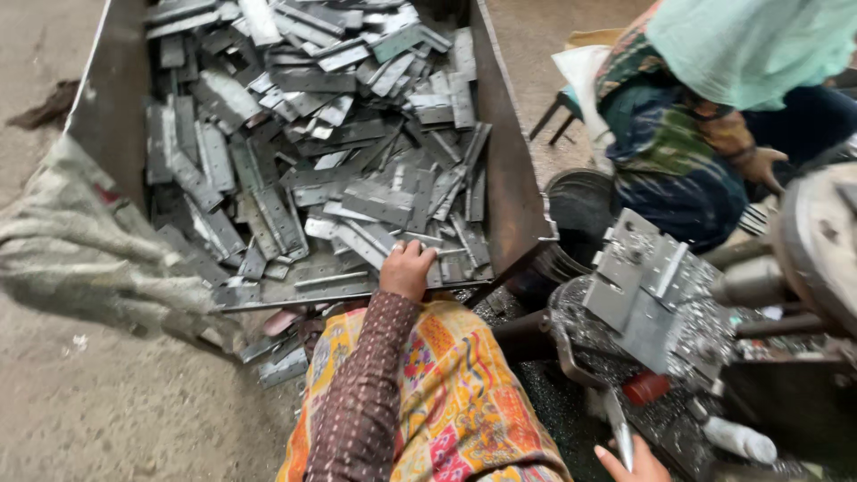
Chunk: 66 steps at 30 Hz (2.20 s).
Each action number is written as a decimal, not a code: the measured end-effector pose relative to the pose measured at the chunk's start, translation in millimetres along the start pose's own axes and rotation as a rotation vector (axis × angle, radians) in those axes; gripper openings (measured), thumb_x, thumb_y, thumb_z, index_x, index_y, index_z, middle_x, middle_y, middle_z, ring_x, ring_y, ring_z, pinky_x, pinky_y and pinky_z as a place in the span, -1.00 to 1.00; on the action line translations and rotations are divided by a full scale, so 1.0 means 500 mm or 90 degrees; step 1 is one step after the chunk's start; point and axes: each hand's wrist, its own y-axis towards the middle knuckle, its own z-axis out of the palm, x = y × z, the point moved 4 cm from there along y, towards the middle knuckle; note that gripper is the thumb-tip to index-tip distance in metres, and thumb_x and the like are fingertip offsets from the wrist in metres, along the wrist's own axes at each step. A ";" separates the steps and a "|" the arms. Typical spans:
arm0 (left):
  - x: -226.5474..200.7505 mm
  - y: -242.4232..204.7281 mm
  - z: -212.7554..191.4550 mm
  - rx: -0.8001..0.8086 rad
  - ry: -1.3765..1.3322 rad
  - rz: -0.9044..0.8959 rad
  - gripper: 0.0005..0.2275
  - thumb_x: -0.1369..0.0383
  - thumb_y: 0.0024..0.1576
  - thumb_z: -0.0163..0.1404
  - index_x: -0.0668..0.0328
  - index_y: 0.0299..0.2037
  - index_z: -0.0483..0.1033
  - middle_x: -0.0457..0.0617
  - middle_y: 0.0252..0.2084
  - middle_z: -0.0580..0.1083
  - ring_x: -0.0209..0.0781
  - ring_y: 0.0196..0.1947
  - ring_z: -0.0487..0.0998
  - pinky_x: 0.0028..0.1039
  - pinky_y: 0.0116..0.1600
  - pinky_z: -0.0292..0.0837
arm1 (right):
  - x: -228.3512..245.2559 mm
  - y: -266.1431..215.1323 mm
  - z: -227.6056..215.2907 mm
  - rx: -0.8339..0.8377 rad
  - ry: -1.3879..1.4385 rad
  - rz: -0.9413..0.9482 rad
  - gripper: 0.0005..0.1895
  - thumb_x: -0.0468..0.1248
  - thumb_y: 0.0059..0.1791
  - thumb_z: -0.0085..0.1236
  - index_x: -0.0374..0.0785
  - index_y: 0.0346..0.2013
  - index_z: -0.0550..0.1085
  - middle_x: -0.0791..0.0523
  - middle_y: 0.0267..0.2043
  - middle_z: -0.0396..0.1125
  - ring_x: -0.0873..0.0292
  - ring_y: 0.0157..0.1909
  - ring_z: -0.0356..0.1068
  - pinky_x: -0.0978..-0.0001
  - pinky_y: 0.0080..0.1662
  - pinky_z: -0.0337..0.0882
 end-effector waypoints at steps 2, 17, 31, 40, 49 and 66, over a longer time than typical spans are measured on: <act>-0.055 -0.003 -0.052 -0.007 -0.049 0.008 -0.75 0.47 0.06 -0.01 -0.08 -0.11 0.60 -0.04 -0.23 0.49 0.03 -0.27 0.53 -0.22 -0.23 0.47 | 0.023 -0.032 -0.009 -0.067 0.058 -0.095 -0.31 0.14 -0.23 0.32 -0.25 0.01 0.44 -0.04 -0.27 0.52 0.03 -0.18 0.57 0.18 -0.06 0.46; -0.611 -0.013 -0.078 -0.028 0.100 0.333 -0.45 0.13 0.01 -0.01 0.20 0.21 0.41 0.15 0.16 0.44 0.00 0.13 0.48 -0.21 0.06 0.46 | 0.108 -0.110 -0.027 -0.057 0.036 -0.053 -0.42 0.17 -0.11 0.22 -0.28 -0.23 0.31 -0.15 -0.38 0.43 -0.26 -0.25 0.47 -0.03 -0.20 0.42; -0.700 -0.063 0.000 0.080 -0.057 0.274 -0.59 0.28 0.15 -0.08 0.41 0.13 0.48 0.18 0.27 0.37 0.04 0.32 0.32 0.04 0.37 0.09 | 0.102 -0.091 -0.022 -0.056 0.011 -0.086 -0.27 0.16 -0.13 0.26 -0.40 -0.06 0.26 -0.20 -0.35 0.44 -0.30 -0.21 0.47 -0.06 -0.21 0.47; -0.700 -0.028 0.039 0.151 -0.049 0.247 -0.69 0.34 0.09 -0.04 0.34 -0.01 0.53 0.17 0.31 0.36 0.05 0.35 0.31 0.02 0.37 0.09 | 0.062 -0.096 0.079 -0.074 0.073 -0.021 -0.34 0.02 -0.11 0.24 -0.37 0.06 0.26 -0.22 -0.32 0.44 -0.30 -0.21 0.49 -0.04 -0.19 0.48; -0.704 -0.043 0.044 0.121 0.011 0.272 -0.72 0.36 0.12 -0.06 0.34 -0.05 0.56 0.21 0.25 0.41 0.08 0.32 0.34 -0.06 0.39 0.12 | 0.086 -0.119 0.040 0.009 0.021 0.016 -0.23 0.05 -0.09 0.27 -0.37 0.15 0.15 -0.19 -0.28 0.46 -0.25 -0.20 0.51 -0.01 -0.15 0.50; -0.696 -0.055 0.040 0.129 -0.003 0.264 -0.74 0.39 0.15 -0.07 0.35 -0.05 0.58 0.15 0.11 0.49 0.04 0.17 0.48 -0.14 0.21 0.32 | 0.038 -0.084 0.125 -0.061 0.114 -0.028 -0.24 0.04 -0.07 0.21 -0.38 0.17 0.12 -0.21 -0.30 0.43 -0.29 -0.26 0.50 -0.03 -0.25 0.48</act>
